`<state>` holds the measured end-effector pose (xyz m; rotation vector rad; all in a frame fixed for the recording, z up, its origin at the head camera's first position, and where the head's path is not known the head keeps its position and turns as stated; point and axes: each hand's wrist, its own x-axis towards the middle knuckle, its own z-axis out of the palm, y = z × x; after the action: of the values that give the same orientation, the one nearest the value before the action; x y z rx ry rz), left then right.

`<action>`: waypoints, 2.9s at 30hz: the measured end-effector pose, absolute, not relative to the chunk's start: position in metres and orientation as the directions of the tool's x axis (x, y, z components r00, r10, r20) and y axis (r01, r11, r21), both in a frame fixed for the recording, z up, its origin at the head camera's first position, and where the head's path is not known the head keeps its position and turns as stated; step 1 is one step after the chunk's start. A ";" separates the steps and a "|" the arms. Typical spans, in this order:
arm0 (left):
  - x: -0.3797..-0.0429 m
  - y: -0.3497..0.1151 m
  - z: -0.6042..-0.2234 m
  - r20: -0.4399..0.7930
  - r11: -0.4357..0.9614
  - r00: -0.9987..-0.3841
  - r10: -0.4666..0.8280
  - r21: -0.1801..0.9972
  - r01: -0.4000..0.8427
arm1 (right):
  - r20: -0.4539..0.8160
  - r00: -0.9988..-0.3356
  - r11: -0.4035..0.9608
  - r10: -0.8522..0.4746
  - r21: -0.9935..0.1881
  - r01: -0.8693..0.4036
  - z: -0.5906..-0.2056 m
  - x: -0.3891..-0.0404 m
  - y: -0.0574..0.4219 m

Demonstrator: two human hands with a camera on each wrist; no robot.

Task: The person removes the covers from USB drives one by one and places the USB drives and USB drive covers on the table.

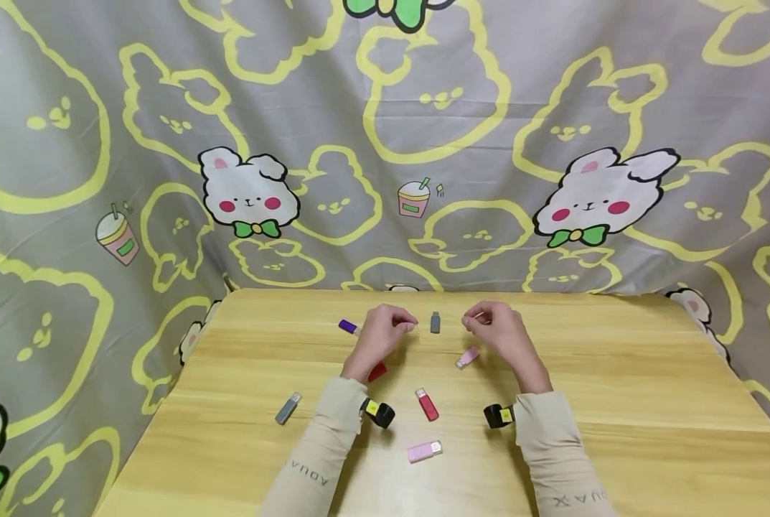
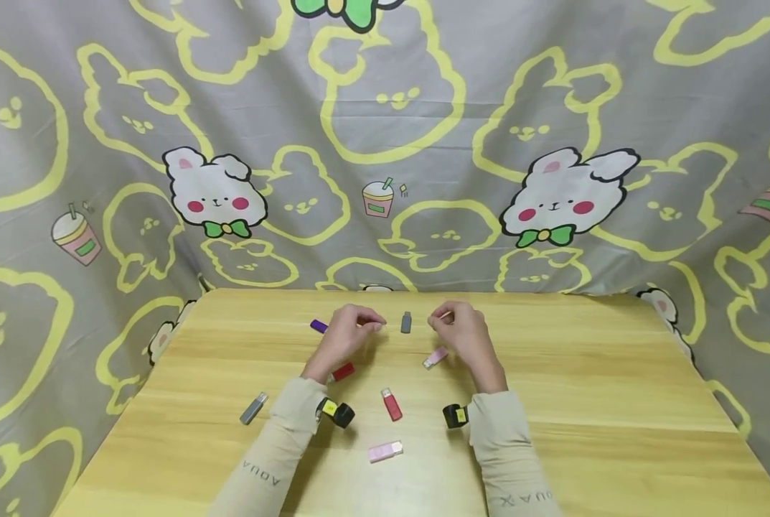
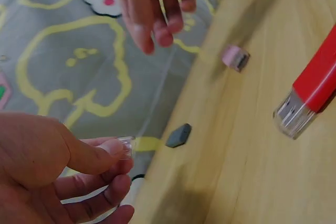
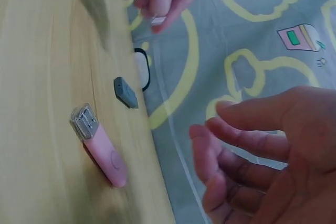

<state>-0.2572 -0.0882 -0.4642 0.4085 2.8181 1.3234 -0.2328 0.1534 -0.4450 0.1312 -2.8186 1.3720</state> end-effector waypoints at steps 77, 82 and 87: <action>-0.227 -0.130 -0.448 0.166 0.558 -0.955 0.246 0.782 0.279 | -0.062 -0.955 0.692 -0.290 -0.703 -0.164 -0.475 -0.217 0.148; -0.226 -0.127 -0.449 0.148 0.567 -0.960 0.238 0.781 0.262 | -0.045 -0.951 0.689 -0.306 -0.700 -0.188 -0.474 -0.216 0.149; -0.225 -0.122 -0.451 0.125 0.561 -0.958 0.260 0.787 0.255 | -0.012 -0.942 0.644 -0.335 -0.733 -0.219 -0.468 -0.216 0.150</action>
<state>-0.2248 -0.1221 -0.4512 0.4570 2.7713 1.3959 -0.2161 0.1497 -0.4681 0.5058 -2.9799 1.2969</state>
